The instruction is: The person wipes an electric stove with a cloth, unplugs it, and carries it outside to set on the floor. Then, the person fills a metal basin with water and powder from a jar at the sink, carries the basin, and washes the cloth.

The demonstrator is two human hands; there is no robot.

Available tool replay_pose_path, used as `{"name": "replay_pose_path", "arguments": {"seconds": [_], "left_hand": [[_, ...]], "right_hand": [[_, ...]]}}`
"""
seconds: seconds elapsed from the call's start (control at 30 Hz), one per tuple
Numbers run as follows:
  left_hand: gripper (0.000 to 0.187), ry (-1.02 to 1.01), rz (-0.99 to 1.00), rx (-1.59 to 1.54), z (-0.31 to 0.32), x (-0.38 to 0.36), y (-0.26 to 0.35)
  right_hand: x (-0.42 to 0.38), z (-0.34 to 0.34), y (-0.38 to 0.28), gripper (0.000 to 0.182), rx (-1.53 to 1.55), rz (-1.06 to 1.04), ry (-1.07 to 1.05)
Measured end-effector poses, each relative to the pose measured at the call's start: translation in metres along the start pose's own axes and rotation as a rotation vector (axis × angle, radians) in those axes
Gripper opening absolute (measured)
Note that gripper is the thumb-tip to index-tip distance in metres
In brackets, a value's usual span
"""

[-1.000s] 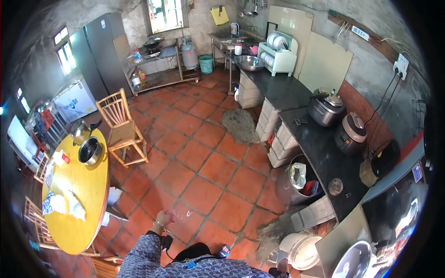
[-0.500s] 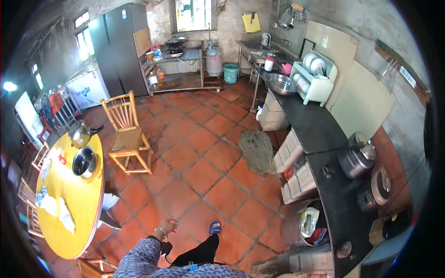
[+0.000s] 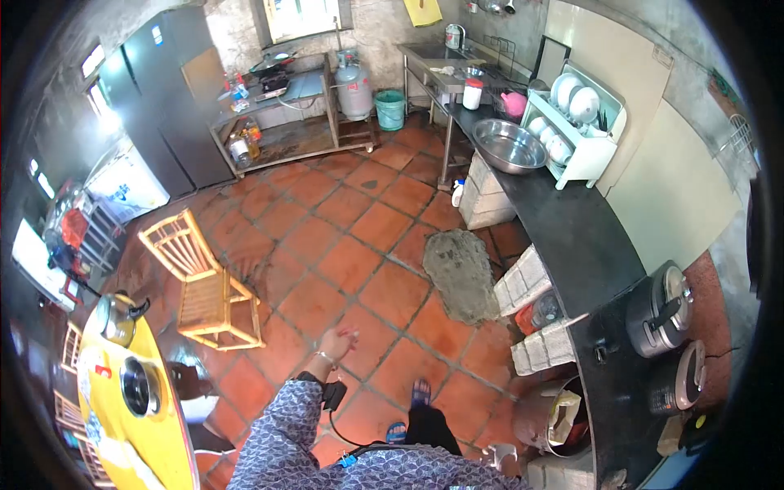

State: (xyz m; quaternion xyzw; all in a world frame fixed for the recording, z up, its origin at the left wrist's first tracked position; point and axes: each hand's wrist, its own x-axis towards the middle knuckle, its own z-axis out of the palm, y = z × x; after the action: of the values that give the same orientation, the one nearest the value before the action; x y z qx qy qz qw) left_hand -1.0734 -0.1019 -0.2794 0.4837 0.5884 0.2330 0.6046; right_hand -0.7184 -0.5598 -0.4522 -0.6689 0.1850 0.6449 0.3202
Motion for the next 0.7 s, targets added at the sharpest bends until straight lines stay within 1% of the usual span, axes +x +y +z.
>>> {"name": "replay_pose_path", "arguments": {"seconds": [0.03, 0.1, 0.2, 0.23, 0.3, 0.33, 0.37, 0.4, 0.43, 0.47, 0.5, 0.57, 0.63, 0.67, 0.7], "left_hand": [[0.034, -0.009, -0.005, 0.011, 0.009, 0.019, 0.020], [0.030, -0.113, 0.083, -0.015, 0.025, 0.058, 0.058], [0.027, -0.101, 0.119, -0.028, 0.045, 0.117, 0.115], [0.027, -0.097, 0.127, -0.012, 0.047, 0.145, 0.127], [0.026, -0.124, 0.109, -0.008, 0.044, 0.196, 0.148], [0.026, -0.143, 0.095, 0.019, 0.042, 0.215, 0.168], [0.026, -0.119, 0.055, 0.099, 0.042, 0.232, 0.192], [0.025, -0.096, 0.022, 0.169, 0.044, 0.253, 0.213], [0.025, -0.120, 0.005, 0.168, 0.045, 0.275, 0.227], [0.024, -0.102, 0.088, 0.083, 0.044, 0.295, 0.239], [0.024, -0.077, 0.172, -0.001, 0.046, 0.313, 0.248], [0.023, -0.078, 0.137, -0.016, 0.055, 0.345, 0.268], [0.023, -0.062, 0.117, -0.036, 0.059, 0.380, 0.282], [0.023, -0.104, 0.120, 0.002, 0.062, 0.401, 0.287], [0.023, -0.147, 0.123, 0.039, 0.064, 0.423, 0.293]], "right_hand": [[0.006, 0.008, -0.019, 0.032, 0.013, 0.008, 0.001], [0.017, 0.024, -0.060, 0.024, -0.044, -0.023, -0.015], [0.034, 0.049, -0.134, 0.019, -0.034, 0.023, -0.066], [0.045, 0.045, -0.159, 0.013, 0.142, 0.065, -0.206], [0.086, 0.070, -0.213, 0.013, 0.175, 0.055, -0.249], [0.108, 0.085, -0.233, 0.013, 0.203, 0.043, -0.260], [0.126, 0.094, -0.254, 0.013, 0.228, 0.029, -0.256], [0.141, 0.098, -0.280, 0.014, 0.246, 0.006, -0.246], [0.146, 0.099, -0.305, 0.015, 0.256, -0.013, -0.232], [0.147, 0.094, -0.323, 0.016, 0.261, -0.029, -0.218], [0.138, 0.109, -0.354, 0.015, 0.222, -0.093, -0.178], [0.076, 0.159, -0.426, 0.015, 0.058, -0.230, -0.012], [0.040, 0.190, -0.480, 0.019, 0.016, -0.297, 0.072], [0.050, 0.192, -0.495, 0.019, 0.011, -0.303, 0.069], [0.058, 0.190, -0.505, 0.015, 0.091, -0.266, 0.078]]}}
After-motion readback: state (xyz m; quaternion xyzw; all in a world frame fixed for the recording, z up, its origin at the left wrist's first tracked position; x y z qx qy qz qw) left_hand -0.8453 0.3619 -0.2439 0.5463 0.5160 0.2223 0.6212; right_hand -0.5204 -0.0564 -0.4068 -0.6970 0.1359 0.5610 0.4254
